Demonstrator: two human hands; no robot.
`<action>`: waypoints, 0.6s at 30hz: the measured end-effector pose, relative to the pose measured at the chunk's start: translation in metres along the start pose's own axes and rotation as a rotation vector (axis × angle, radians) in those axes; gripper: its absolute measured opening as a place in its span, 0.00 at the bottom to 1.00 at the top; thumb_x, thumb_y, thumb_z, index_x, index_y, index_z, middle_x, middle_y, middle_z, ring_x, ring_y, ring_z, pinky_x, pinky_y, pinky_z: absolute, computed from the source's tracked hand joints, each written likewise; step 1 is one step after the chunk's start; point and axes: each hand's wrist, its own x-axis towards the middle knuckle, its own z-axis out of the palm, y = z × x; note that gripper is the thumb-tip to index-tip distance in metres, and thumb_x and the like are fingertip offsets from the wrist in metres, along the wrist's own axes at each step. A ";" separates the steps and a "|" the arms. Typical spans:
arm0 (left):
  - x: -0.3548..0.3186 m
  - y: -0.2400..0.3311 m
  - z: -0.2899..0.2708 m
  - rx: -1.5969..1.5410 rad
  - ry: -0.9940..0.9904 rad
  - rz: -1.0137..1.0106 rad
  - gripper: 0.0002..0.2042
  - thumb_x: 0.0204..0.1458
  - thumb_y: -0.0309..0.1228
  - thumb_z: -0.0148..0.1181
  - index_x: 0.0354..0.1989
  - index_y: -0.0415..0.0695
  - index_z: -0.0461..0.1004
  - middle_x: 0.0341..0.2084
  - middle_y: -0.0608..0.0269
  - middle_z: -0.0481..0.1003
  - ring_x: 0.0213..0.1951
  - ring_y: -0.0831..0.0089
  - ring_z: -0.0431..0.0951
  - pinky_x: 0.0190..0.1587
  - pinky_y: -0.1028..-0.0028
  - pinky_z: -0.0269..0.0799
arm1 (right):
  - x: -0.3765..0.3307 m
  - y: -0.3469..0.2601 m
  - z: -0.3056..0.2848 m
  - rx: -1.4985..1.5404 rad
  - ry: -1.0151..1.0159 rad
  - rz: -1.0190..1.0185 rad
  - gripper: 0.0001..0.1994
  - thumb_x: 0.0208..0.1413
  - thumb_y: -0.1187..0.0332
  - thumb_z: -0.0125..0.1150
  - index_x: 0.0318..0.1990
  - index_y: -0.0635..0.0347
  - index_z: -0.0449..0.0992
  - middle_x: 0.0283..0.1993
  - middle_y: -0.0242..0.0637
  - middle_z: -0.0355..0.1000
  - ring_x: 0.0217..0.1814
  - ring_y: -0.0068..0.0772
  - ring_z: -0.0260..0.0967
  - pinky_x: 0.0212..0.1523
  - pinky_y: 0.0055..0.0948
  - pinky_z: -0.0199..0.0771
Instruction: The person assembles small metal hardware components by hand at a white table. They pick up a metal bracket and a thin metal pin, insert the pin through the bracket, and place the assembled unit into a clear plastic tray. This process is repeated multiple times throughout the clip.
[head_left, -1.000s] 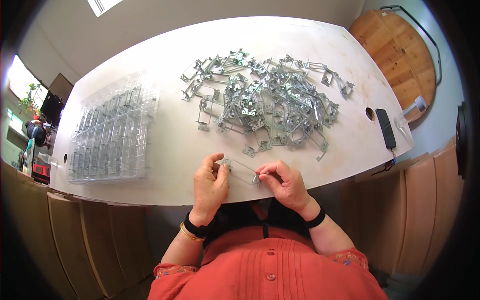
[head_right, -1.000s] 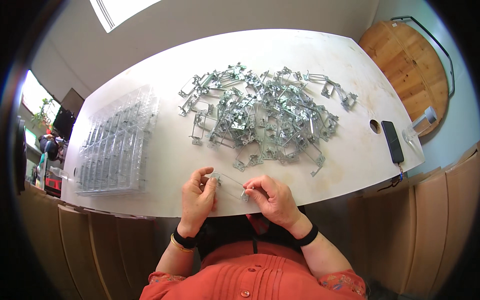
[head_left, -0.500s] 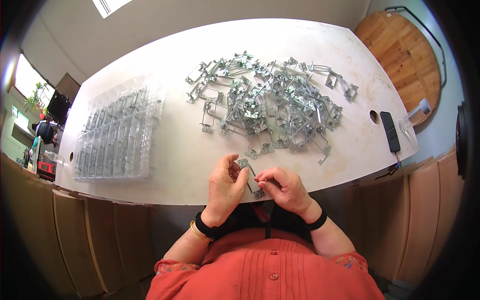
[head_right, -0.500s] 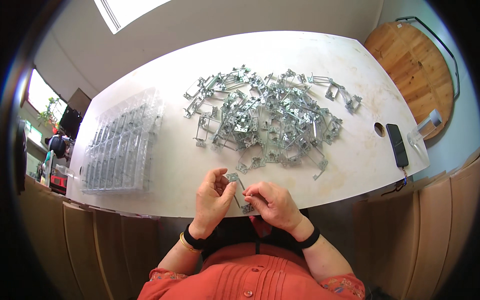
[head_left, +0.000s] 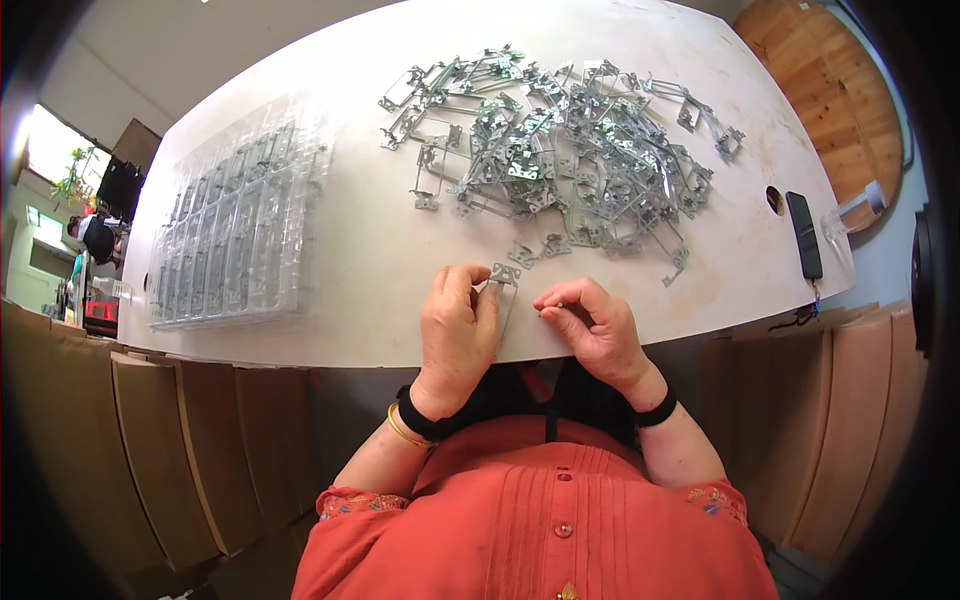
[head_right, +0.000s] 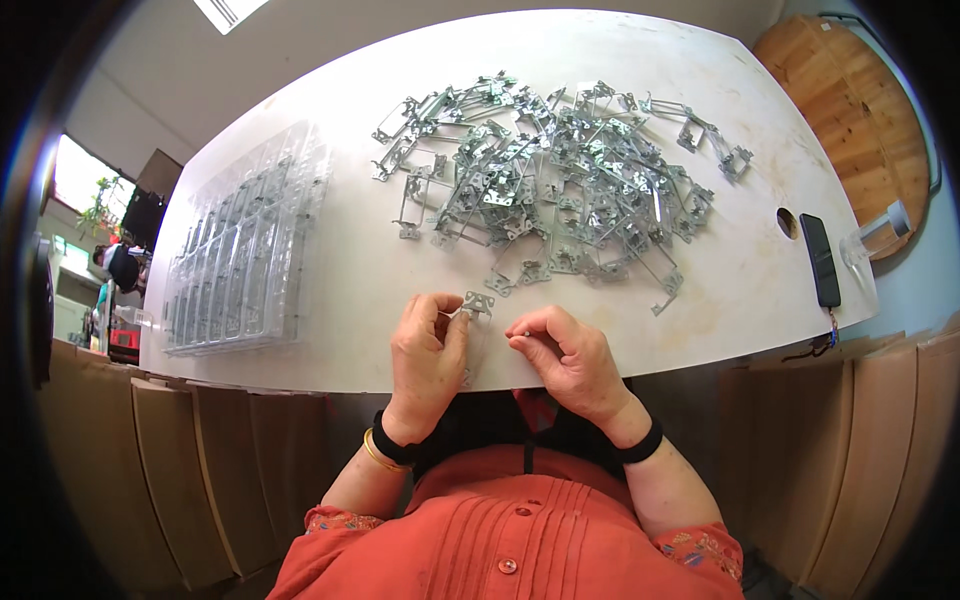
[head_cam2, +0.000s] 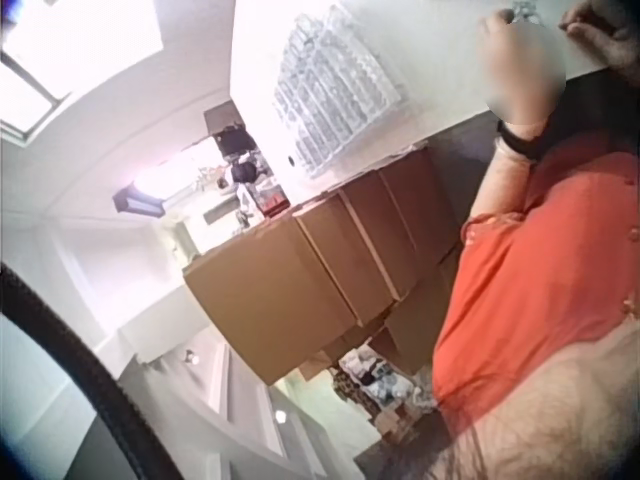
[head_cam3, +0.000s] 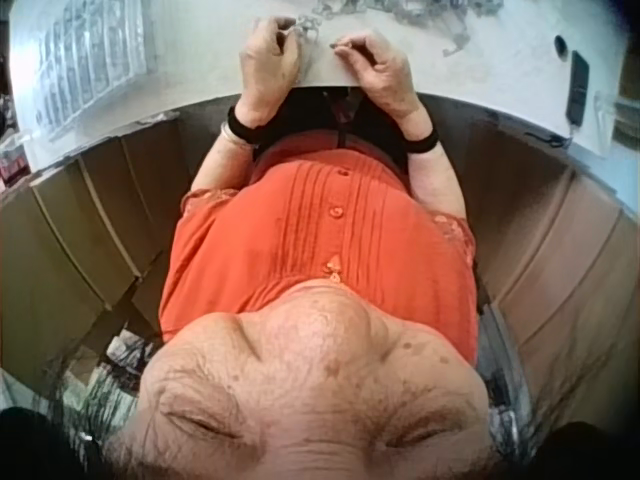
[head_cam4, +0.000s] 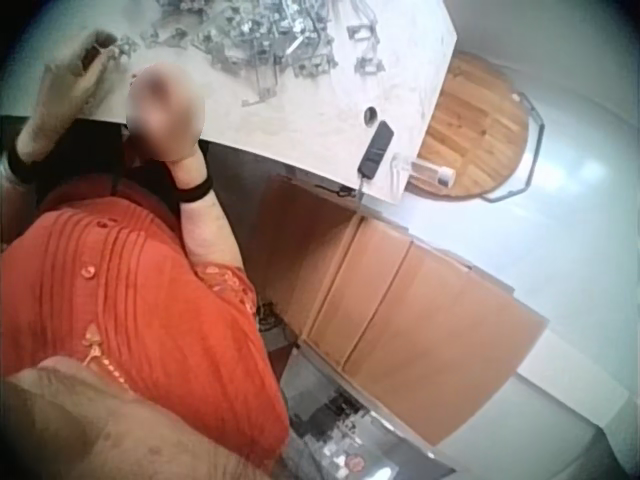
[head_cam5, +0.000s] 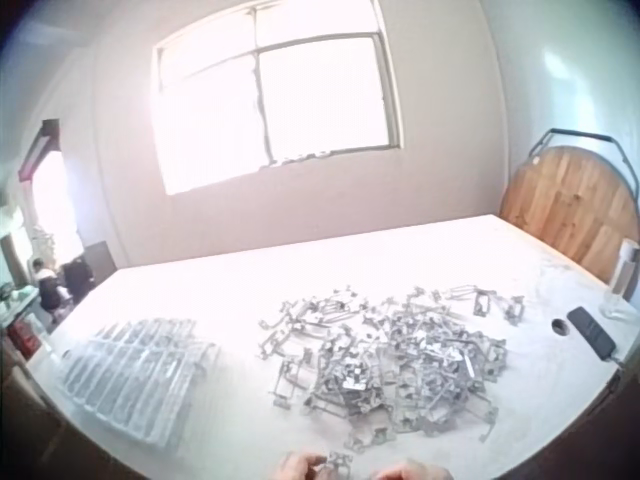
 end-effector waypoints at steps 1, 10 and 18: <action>-0.001 -0.003 0.000 0.014 0.027 0.025 0.10 0.59 0.18 0.63 0.49 0.35 0.77 0.38 0.51 0.78 0.33 0.63 0.80 0.39 0.67 0.77 | 0.002 0.000 0.001 0.002 -0.008 -0.003 0.05 0.66 0.76 0.67 0.45 0.62 0.77 0.44 0.39 0.82 0.44 0.31 0.81 0.46 0.27 0.80; -0.018 -0.002 0.000 0.023 0.080 0.143 0.12 0.57 0.18 0.61 0.50 0.35 0.76 0.41 0.42 0.77 0.43 0.43 0.80 0.46 0.56 0.78 | -0.007 0.005 0.006 0.024 0.026 0.077 0.02 0.68 0.75 0.65 0.44 0.62 0.78 0.43 0.36 0.81 0.43 0.23 0.77 0.46 0.24 0.76; -0.035 -0.005 0.008 0.221 0.122 0.228 0.17 0.54 0.24 0.66 0.53 0.36 0.77 0.43 0.48 0.78 0.44 0.51 0.80 0.49 0.58 0.77 | -0.008 0.009 0.005 0.113 -0.010 0.105 0.03 0.70 0.75 0.63 0.45 0.63 0.75 0.47 0.38 0.78 0.48 0.24 0.74 0.53 0.24 0.74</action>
